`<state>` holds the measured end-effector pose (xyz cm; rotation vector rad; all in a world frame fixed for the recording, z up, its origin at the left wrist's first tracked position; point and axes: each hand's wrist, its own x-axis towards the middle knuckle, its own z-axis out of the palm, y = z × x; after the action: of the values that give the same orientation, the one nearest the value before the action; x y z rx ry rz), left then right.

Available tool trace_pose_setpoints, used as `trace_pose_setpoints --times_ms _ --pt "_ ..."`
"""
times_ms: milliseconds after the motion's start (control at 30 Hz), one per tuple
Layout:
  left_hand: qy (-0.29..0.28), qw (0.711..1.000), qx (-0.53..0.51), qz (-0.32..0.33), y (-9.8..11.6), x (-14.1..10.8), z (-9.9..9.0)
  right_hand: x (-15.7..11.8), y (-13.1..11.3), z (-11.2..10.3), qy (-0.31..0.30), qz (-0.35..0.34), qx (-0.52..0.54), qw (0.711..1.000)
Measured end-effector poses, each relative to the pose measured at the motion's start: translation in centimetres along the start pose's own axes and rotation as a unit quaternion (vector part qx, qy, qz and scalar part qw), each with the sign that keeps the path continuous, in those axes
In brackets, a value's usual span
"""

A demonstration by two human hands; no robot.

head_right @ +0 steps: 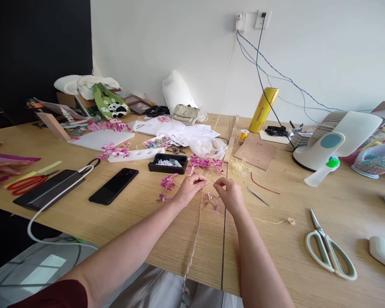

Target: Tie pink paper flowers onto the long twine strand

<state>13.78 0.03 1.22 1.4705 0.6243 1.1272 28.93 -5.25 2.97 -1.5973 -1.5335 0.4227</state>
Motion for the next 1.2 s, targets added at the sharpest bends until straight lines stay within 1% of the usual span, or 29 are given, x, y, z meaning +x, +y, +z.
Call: trace_pose_setpoints --times_ms 67,133,167,233,300,333,433,500,533,600,633,700,767,833,900,967,1000,1067,1133,1200 --pt "0.021 0.999 -0.021 -0.013 -0.08 -0.05 0.07 -0.06 -0.14 -0.1 -0.024 0.027 0.075 0.997" --pt "0.037 0.998 -0.048 -0.027 -0.11 -0.07 0.03 -0.15 -0.41 -0.24 -0.064 0.036 0.123 0.99" --pt "0.04 0.997 -0.057 -0.035 -0.11 -0.06 -0.02 -0.2 -0.55 -0.3 -0.084 0.033 0.128 0.988" --pt "0.044 0.996 -0.058 -0.049 -0.1 0.01 -0.15 -0.28 -0.82 -0.38 -0.103 0.02 0.095 0.99" --pt "0.048 0.997 -0.034 -0.052 -0.08 0.11 -0.26 -0.3 -0.98 -0.35 -0.093 -0.004 0.031 0.995" --pt "0.051 0.998 -0.014 -0.043 -0.07 0.16 -0.3 -0.28 -1.01 -0.31 -0.084 -0.018 -0.004 0.996" --pt "0.052 0.997 0.058 0.028 -0.07 0.22 -0.24 -0.2 -0.91 -0.16 -0.06 -0.042 -0.082 0.994" --pt "0.04 0.992 0.093 0.071 -0.12 0.16 -0.09 -0.14 -0.69 -0.12 -0.03 -0.034 -0.103 0.994" --pt "0.034 0.992 0.099 0.075 -0.17 0.11 0.0 -0.11 -0.54 -0.12 -0.013 -0.025 -0.102 0.994" --pt "0.031 0.995 0.083 0.05 -0.33 0.0 0.15 -0.07 -0.24 -0.16 0.009 0.001 -0.073 0.997" --pt "0.035 0.997 0.063 0.029 -0.43 -0.04 0.19 -0.07 -0.11 -0.2 0.009 0.013 -0.043 0.999" --pt "0.048 0.999 0.016 -0.011 -0.62 -0.06 0.19 -0.08 -0.02 -0.26 -0.01 0.031 0.035 0.999" --pt "0.058 0.997 -0.023 -0.035 -0.78 -0.03 0.11 -0.13 -0.14 -0.3 -0.05 0.033 0.098 0.993" --pt "0.067 0.996 -0.041 -0.048 -0.85 0.04 -0.03 -0.21 -0.38 -0.31 -0.086 0.018 0.106 0.99" --pt "0.073 0.995 -0.041 -0.054 -0.83 0.12 -0.16 -0.27 -0.59 -0.28 -0.098 -0.009 0.059 0.993" --pt "0.073 0.996 -0.015 -0.04 -0.72 0.16 -0.25 -0.29 -0.68 -0.23 -0.092 -0.035 -0.01 0.995" --pt "0.07 0.997 0.009 -0.021 -0.64 0.17 -0.26 -0.28 -0.68 -0.21 -0.087 -0.044 -0.044 0.994" --pt "0.058 0.995 0.065 0.038 -0.5 0.14 -0.22 -0.23 -0.63 -0.18 -0.072 -0.053 -0.096 0.991" --pt "0.036 0.989 0.108 0.095 -0.46 0.08 -0.1 -0.15 -0.49 -0.21 -0.036 -0.043 -0.122 0.991" --pt "0.015 0.986 0.12 0.116 -0.6 0.0 0.04 -0.06 -0.28 -0.28 0.007 -0.019 -0.117 0.993"
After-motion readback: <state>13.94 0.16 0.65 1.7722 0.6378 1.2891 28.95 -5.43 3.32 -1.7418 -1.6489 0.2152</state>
